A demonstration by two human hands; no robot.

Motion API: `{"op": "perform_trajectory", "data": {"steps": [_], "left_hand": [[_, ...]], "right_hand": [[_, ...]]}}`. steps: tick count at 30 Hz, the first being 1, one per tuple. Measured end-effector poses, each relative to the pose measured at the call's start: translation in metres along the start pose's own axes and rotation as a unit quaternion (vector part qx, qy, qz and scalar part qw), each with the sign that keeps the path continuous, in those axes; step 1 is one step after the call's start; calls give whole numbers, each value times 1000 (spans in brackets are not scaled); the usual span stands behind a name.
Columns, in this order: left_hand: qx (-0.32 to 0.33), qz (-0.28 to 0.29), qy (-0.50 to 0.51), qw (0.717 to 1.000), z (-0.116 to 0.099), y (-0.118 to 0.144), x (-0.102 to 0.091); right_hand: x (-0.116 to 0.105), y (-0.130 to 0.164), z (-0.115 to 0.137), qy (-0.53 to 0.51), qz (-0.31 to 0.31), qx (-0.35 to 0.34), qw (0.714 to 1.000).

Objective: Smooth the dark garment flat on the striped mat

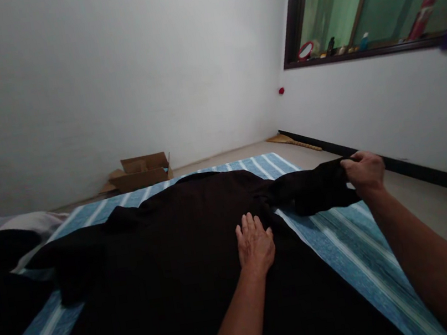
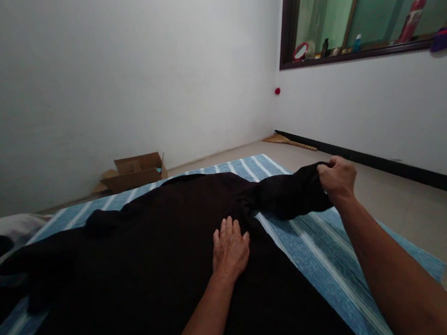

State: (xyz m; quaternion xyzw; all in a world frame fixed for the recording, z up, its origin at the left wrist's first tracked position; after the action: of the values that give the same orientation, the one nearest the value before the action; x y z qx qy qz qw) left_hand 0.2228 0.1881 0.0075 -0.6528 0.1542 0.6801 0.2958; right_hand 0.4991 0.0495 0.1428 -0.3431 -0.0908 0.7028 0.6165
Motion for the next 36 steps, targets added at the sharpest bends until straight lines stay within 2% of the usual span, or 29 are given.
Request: {"op": "perform_trajectory", "data": {"steps": [2, 3, 4, 5, 7, 9, 10, 11, 15, 18, 20, 25, 32, 36], "left_hand": [[4, 7, 8, 1000, -1, -1, 1], [8, 11, 11, 1000, -1, -1, 1], [11, 12, 13, 1000, -2, -2, 2], [15, 13, 14, 1000, -3, -2, 2], [21, 9, 13, 1000, -4, -2, 1], [25, 1, 11, 1000, -5, -1, 0], [26, -2, 11, 1000, -5, -1, -1], [26, -5, 10, 1000, -5, 0, -1], [26, -7, 10, 1000, -4, 0, 0], [27, -3, 6, 1000, -5, -1, 0], [26, 4, 6, 1000, -4, -1, 1], [29, 6, 10, 1000, -5, -1, 0], [32, 10, 27, 999, -6, 0, 0], [36, 16, 38, 999, -7, -1, 2]], "right_hand": [[-20, -9, 5, 11, -104, -58, 993], [-25, -10, 2, 2, -129, -57, 990], [-25, -8, -1, 1, -127, -58, 990], [-20, -5, -5, 11, -101, -53, 993], [6, 8, -12, 66, 41, -43, 996], [36, 35, -17, 127, 216, -42, 967], [46, 50, -16, 156, 274, -48, 948], [50, 63, -13, 184, 299, -57, 935], [58, 97, 25, 248, 292, -116, 917], [88, 124, 45, 208, 388, -122, 889], [110, 138, 45, 205, 434, -106, 871], [138, 135, 31, 255, 410, -77, 872], [142, 86, 40, 254, 331, -83, 905], [152, 78, 41, 217, 333, -90, 913]]}}
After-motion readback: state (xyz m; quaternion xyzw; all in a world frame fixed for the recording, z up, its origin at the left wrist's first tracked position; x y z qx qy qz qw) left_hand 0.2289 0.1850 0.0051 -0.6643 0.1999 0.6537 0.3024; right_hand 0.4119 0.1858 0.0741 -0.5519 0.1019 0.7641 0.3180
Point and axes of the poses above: each hand's wrist, its own y-axis away from the middle knuckle, its own x-axis out of the palm, z = x × y, the point moved 8 cm from there along -y, towards the middle knuckle, and after that the axes turned 15 degrees about -y, right-handed, at the moved point
